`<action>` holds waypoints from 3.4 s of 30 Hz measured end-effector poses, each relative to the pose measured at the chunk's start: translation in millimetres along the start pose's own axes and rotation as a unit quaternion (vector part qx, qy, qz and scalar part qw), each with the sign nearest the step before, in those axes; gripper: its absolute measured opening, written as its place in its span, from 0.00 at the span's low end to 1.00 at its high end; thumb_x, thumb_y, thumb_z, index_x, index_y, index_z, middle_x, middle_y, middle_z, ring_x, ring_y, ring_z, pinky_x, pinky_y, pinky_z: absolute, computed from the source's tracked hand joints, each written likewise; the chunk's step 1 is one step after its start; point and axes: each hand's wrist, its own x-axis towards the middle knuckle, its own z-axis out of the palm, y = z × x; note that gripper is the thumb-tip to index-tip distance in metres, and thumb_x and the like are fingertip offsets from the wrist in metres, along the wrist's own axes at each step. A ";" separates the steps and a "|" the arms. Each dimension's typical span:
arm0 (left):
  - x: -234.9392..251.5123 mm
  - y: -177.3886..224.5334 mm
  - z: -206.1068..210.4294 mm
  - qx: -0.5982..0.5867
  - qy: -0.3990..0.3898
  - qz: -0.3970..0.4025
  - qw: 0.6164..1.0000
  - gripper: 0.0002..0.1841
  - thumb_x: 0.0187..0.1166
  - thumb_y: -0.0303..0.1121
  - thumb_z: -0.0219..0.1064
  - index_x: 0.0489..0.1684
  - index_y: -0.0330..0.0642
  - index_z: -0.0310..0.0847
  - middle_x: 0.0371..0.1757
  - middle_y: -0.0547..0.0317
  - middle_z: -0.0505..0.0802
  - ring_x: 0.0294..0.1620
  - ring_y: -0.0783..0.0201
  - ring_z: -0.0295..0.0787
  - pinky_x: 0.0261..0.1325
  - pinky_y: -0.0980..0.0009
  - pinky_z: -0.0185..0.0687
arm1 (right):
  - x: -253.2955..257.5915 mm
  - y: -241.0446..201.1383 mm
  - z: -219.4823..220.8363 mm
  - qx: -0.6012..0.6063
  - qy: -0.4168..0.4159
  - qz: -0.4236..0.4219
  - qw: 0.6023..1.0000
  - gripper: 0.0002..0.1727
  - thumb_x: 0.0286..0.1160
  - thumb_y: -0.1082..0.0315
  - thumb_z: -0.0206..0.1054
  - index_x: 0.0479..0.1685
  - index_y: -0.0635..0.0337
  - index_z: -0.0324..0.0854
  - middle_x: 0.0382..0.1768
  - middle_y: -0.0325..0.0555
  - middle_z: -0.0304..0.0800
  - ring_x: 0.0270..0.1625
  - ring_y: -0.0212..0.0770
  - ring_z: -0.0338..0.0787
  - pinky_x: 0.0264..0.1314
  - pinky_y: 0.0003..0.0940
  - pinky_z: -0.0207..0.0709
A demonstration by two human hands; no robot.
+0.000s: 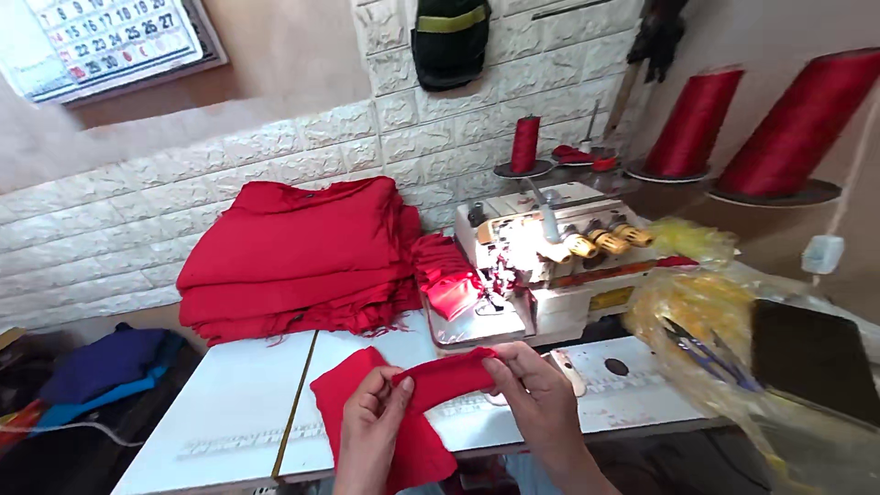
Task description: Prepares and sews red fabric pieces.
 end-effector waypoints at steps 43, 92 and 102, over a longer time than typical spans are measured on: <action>104.9 -8.6 47.8 0.412 -0.017 0.112 0.904 0.11 0.68 0.36 0.64 0.20 0.40 0.82 0.50 0.50 0.88 0.59 0.47 0.80 0.56 0.41 0.63 | 41.5 25.8 -39.0 -0.075 0.041 0.099 0.991 0.15 0.75 0.72 0.64 0.59 0.65 0.77 0.29 0.34 0.84 0.29 0.22 0.83 0.33 0.16 0.78; -125.9 -40.6 -16.0 0.019 0.308 -0.070 0.949 0.05 0.67 0.25 0.76 0.26 0.42 0.85 0.22 0.68 0.86 0.22 0.78 0.80 0.30 0.82 0.78 | -79.6 -1.7 57.9 -0.176 -0.275 -0.241 0.914 0.09 0.74 0.61 0.63 0.29 0.46 0.87 0.31 0.34 0.87 0.36 0.35 0.82 0.47 0.36 0.66; -127.1 -47.7 -10.5 -0.059 0.306 -0.088 0.946 0.05 0.75 0.24 0.70 0.29 0.42 0.83 0.24 0.68 0.89 0.26 0.77 0.86 0.35 0.79 0.85 | -28.2 -22.0 68.8 -0.081 -0.326 -0.097 0.937 0.08 0.75 0.69 0.64 0.45 0.62 0.86 0.34 0.44 0.89 0.29 0.31 0.87 0.33 0.22 0.83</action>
